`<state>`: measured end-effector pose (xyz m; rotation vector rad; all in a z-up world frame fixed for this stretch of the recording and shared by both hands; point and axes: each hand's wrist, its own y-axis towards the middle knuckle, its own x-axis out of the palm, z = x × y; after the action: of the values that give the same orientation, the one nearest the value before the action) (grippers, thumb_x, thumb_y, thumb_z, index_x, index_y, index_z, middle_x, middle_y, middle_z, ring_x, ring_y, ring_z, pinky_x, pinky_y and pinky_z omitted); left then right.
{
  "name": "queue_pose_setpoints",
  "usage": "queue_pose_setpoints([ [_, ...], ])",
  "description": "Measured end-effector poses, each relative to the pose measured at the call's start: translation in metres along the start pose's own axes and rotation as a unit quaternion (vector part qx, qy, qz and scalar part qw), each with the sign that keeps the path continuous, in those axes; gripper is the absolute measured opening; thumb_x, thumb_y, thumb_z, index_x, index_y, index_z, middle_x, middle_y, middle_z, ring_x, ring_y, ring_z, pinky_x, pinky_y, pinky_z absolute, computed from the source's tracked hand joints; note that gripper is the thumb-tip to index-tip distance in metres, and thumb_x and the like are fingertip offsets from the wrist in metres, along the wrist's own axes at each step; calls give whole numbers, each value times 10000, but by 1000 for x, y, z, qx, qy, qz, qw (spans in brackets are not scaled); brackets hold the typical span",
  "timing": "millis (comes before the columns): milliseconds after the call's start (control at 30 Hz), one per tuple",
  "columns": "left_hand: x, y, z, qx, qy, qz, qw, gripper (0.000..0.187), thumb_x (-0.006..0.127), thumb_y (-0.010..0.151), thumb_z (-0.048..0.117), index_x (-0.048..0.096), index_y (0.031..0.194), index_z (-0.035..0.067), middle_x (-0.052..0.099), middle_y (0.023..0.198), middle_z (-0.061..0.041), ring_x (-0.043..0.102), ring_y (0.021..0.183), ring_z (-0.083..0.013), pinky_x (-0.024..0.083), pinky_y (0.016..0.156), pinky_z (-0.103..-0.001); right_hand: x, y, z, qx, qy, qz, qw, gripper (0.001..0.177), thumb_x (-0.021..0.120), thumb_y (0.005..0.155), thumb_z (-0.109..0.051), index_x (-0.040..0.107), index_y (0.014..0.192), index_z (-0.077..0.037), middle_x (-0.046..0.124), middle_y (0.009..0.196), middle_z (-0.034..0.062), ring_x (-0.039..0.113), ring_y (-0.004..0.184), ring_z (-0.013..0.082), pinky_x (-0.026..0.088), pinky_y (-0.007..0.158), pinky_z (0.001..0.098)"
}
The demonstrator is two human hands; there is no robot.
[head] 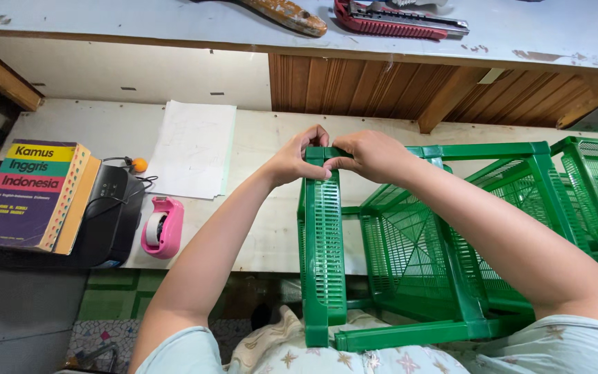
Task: The person removes items from two green plastic crates, then disassembles one crate by detaching its side panels and corner pieces. The removed items are placed on the desk, and the crate parts are laid out on the work surface.
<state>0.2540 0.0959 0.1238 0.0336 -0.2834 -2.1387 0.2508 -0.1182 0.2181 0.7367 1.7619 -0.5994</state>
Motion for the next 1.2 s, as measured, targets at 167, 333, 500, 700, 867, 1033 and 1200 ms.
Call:
queue_pose_setpoints([
  [167,2,0,5,2,89,31,996,496,846,665,168,455,966,121,511,889,19,524,840,-70,473,733,-256,0,1,-3,48,-46,12,998,562,648,856,-649,678,919,-92,679,772,173,648,787,409,491,658,522],
  [333,-5,-13,13,-3,62,58,996,499,854,681,153,434,950,126,467,872,28,483,783,-73,459,703,-252,-6,-1,-4,109,-49,-4,993,711,617,710,-824,681,778,-119,629,625,171,650,668,390,513,610,505],
  [500,-2,-15,10,25,80,66,994,536,884,714,204,432,991,126,474,896,36,480,817,-62,461,714,-247,4,2,-1,50,-85,34,995,779,646,743,-811,648,755,-32,633,668,172,641,696,401,508,614,507],
  [700,-1,-19,5,38,50,65,996,705,916,736,293,482,1262,117,549,1115,-30,568,1078,-132,521,970,-323,5,-5,10,-31,-65,82,994,697,642,839,-718,677,974,-35,681,884,173,649,866,406,509,726,496],
  [867,3,-34,5,45,105,104,988,1012,886,719,404,349,1527,118,476,1508,-149,436,1476,-286,376,1206,-487,-2,-27,4,-99,-100,160,977,747,628,921,-665,604,1358,-59,631,1220,180,571,1187,376,420,1010,516],
  [1033,10,-59,12,29,123,144,981,1135,824,717,501,243,1613,119,348,1653,-175,303,1582,-328,287,1245,-549,-18,-60,-4,-73,-128,127,981,777,590,922,-664,528,1465,-112,550,1377,164,475,1310,351,284,1130,587],
  [1200,31,-85,18,44,92,173,980,1115,791,755,505,215,1624,109,274,1708,-176,217,1631,-344,221,1284,-561,-34,-102,-9,-55,-125,102,985,771,562,928,-656,492,1493,-137,513,1410,170,438,1351,374,192,1149,627],
])
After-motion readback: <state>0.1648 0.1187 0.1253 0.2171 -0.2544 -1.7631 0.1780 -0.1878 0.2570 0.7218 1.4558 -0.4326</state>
